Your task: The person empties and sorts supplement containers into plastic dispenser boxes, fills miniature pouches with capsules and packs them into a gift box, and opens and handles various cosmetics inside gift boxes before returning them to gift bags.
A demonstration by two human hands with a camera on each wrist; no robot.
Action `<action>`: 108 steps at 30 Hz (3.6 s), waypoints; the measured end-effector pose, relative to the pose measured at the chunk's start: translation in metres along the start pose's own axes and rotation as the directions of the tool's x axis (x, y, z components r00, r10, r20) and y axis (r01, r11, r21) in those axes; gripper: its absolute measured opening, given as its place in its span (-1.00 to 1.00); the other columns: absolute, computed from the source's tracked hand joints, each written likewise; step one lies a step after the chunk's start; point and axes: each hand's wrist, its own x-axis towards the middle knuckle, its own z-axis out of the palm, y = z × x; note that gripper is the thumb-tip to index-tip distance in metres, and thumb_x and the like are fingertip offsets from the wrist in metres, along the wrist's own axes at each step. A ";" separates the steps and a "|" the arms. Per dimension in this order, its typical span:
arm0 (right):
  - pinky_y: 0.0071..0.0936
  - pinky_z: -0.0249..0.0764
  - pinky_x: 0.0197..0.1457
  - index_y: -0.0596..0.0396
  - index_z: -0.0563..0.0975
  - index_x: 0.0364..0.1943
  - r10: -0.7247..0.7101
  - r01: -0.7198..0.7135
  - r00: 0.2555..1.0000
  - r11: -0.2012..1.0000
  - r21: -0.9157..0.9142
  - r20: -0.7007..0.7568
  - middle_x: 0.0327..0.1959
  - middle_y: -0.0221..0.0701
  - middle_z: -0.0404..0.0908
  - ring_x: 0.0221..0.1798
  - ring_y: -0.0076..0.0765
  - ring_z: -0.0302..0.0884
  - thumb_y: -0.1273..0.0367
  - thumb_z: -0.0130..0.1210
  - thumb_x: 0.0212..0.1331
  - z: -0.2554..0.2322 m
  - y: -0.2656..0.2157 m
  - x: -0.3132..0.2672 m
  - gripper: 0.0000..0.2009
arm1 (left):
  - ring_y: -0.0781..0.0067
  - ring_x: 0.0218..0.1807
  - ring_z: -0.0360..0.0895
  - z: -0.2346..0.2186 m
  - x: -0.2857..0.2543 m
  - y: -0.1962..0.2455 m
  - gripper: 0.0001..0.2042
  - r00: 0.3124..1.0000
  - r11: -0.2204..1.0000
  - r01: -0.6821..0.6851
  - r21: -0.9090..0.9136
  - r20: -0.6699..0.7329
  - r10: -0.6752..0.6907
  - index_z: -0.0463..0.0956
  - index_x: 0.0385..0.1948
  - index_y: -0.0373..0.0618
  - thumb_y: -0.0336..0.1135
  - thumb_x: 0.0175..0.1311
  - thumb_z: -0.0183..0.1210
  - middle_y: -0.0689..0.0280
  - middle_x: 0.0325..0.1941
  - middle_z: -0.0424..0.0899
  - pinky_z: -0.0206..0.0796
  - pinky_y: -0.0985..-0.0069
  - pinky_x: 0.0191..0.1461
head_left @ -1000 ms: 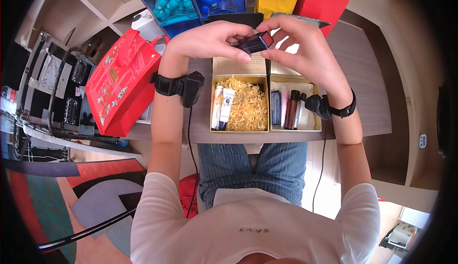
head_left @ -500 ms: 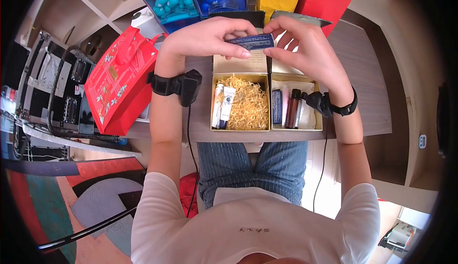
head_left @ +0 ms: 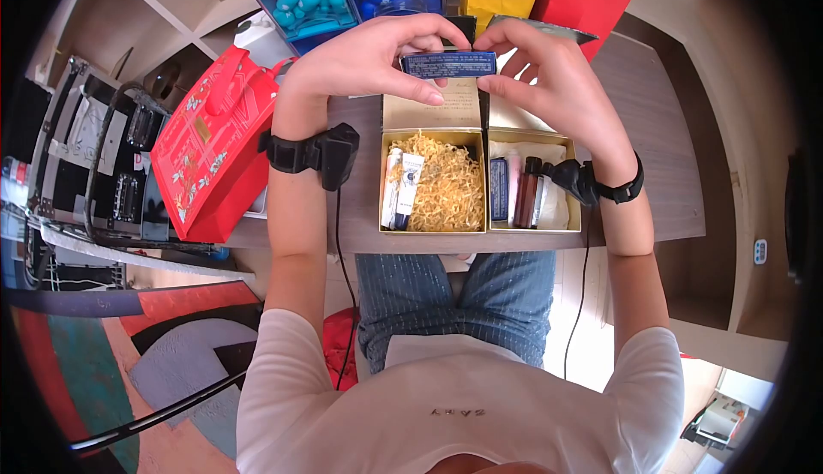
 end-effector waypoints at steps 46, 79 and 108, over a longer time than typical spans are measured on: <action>-0.27 0.58 -0.22 0.01 0.59 0.00 -0.132 0.135 0.991 0.950 -0.283 0.030 -0.34 -0.28 0.70 -0.30 -0.15 0.72 0.31 0.38 0.13 0.006 0.010 -0.001 -0.65 | 0.37 -0.01 0.69 0.010 0.011 -0.004 -0.50 0.989 0.927 -0.075 0.367 -0.093 0.117 0.51 0.16 -0.20 -0.29 0.19 0.44 0.18 -0.07 0.75 0.47 0.45 0.12; -0.21 0.60 -0.20 0.07 0.69 -0.05 -0.039 0.060 0.995 0.973 -0.224 0.097 -0.31 -0.18 0.75 -0.28 -0.03 0.73 -0.04 0.38 0.11 -0.005 0.015 0.005 -0.49 | 0.50 -0.29 0.50 0.015 0.014 0.007 -0.55 0.982 0.949 -0.061 0.308 -0.150 0.112 0.56 0.10 -0.17 -0.38 0.15 0.42 0.34 0.00 0.68 0.46 0.50 -0.07; -0.19 0.60 -0.15 0.07 0.70 -0.14 -0.137 0.134 0.990 0.849 -0.511 0.032 -0.34 -0.24 0.73 -0.21 -0.06 0.72 0.20 0.39 0.09 -0.005 0.008 0.003 -0.68 | 0.39 -0.19 0.78 0.015 0.019 0.001 -0.80 0.960 0.925 0.104 -0.365 -0.206 -0.190 0.48 -0.09 -0.23 -0.33 0.38 0.13 0.32 -0.31 0.65 0.60 0.53 -0.03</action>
